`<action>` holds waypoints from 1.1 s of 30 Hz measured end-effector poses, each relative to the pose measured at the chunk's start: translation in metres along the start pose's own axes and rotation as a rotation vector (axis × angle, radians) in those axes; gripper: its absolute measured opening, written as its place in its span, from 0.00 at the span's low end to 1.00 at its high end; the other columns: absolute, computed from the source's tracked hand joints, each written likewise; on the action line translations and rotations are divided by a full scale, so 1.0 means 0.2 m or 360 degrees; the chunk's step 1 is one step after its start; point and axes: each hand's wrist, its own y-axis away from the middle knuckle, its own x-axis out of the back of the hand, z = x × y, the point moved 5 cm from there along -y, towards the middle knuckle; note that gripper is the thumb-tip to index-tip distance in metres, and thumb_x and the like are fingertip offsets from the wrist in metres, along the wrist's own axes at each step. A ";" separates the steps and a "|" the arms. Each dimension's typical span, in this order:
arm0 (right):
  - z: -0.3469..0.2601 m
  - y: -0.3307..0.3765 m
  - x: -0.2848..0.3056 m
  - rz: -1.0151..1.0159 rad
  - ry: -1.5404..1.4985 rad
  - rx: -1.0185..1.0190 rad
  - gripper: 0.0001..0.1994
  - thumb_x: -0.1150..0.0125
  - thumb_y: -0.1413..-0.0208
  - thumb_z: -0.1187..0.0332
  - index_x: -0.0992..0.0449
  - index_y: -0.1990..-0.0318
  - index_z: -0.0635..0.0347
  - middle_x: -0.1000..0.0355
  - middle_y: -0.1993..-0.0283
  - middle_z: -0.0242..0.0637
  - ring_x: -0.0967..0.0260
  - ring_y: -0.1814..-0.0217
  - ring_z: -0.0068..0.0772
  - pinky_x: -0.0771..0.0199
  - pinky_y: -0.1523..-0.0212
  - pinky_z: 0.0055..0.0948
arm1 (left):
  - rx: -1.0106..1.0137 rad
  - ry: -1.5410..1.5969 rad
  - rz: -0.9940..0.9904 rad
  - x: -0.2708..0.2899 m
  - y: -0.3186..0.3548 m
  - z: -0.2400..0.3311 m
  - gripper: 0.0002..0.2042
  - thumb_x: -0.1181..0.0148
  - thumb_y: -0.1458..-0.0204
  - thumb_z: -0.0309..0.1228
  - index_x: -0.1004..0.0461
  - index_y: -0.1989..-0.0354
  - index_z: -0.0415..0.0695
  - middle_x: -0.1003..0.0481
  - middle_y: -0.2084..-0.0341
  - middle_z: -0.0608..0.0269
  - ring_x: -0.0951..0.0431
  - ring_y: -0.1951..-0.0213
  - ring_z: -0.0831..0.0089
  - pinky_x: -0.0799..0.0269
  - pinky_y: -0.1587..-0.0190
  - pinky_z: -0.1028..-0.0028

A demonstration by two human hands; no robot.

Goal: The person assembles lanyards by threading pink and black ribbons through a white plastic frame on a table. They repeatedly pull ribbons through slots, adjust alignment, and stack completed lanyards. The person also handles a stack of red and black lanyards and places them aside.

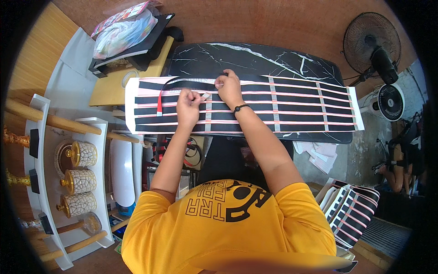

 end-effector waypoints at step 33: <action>-0.12 0.20 0.11 -0.0526 0.0213 0.0371 0.08 0.37 0.47 0.60 0.17 0.67 0.52 0.27 0.48 0.37 0.36 0.42 0.45 0.39 0.45 0.52 | -0.0125 0.0390 0.0180 0.19 0.32 0.19 0.14 0.44 0.46 0.12 0.42 0.70 0.45 0.28 0.68 0.60 0.32 0.66 0.80 0.35 0.60 0.80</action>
